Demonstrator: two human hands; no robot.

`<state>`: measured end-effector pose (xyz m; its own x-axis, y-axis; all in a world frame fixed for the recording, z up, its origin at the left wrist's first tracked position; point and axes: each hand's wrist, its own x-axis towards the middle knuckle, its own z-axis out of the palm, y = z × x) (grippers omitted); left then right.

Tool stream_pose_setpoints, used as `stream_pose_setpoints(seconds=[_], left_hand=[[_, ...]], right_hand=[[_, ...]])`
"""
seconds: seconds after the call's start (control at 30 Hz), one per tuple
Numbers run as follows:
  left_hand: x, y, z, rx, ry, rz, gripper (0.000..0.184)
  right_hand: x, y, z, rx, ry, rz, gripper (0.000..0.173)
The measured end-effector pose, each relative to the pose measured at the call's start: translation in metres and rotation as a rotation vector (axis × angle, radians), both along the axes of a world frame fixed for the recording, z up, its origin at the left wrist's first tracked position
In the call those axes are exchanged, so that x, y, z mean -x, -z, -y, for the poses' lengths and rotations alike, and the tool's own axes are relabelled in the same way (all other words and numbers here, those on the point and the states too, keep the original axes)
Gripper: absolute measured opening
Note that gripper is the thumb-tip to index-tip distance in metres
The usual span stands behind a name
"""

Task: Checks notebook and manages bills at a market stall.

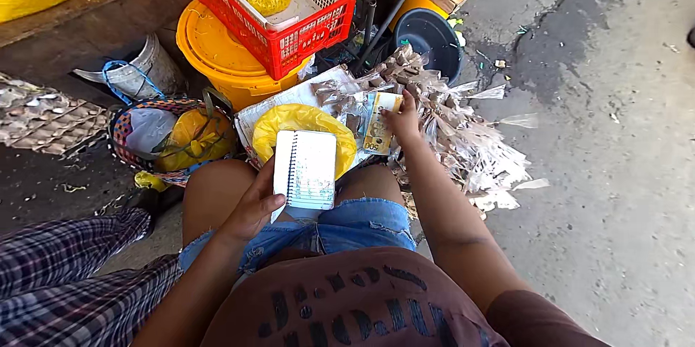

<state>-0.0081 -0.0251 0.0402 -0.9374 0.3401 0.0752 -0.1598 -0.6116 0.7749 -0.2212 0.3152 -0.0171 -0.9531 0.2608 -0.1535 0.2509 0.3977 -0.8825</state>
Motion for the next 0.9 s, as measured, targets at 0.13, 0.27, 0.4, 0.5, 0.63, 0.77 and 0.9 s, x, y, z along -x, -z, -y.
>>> stream_pose_setpoints(seconds=[0.13,0.27,0.4,0.5,0.63,0.77,0.9], left_hand=[[-0.002,-0.001,0.003,-0.015,-0.025,-0.002,0.076],[-0.002,0.004,0.005,-0.03,-0.06,0.027,0.073],[0.001,0.004,0.003,-0.064,-0.037,0.039,0.072],[0.003,0.006,0.0,-0.071,-0.063,0.063,0.071],[0.008,0.009,-0.008,-0.139,-0.08,0.072,0.066],[0.009,0.006,-0.014,-0.131,-0.087,0.045,0.065],[0.007,0.006,-0.012,-0.107,-0.085,0.014,0.065]], right_hand=[[-0.012,0.0,0.015,-0.338,-0.06,-0.033,0.084],[-0.025,0.026,0.026,-0.458,-0.121,0.11,0.09],[-0.032,0.012,0.026,-0.408,-0.096,-0.042,0.084],[-0.064,-0.027,0.043,-0.12,-0.136,-0.213,0.072],[-0.125,-0.066,0.082,0.596,-0.444,0.018,0.049],[-0.146,-0.079,0.096,0.999,-0.512,0.225,0.039],[-0.145,-0.082,0.096,0.865,-0.491,0.183,0.031]])
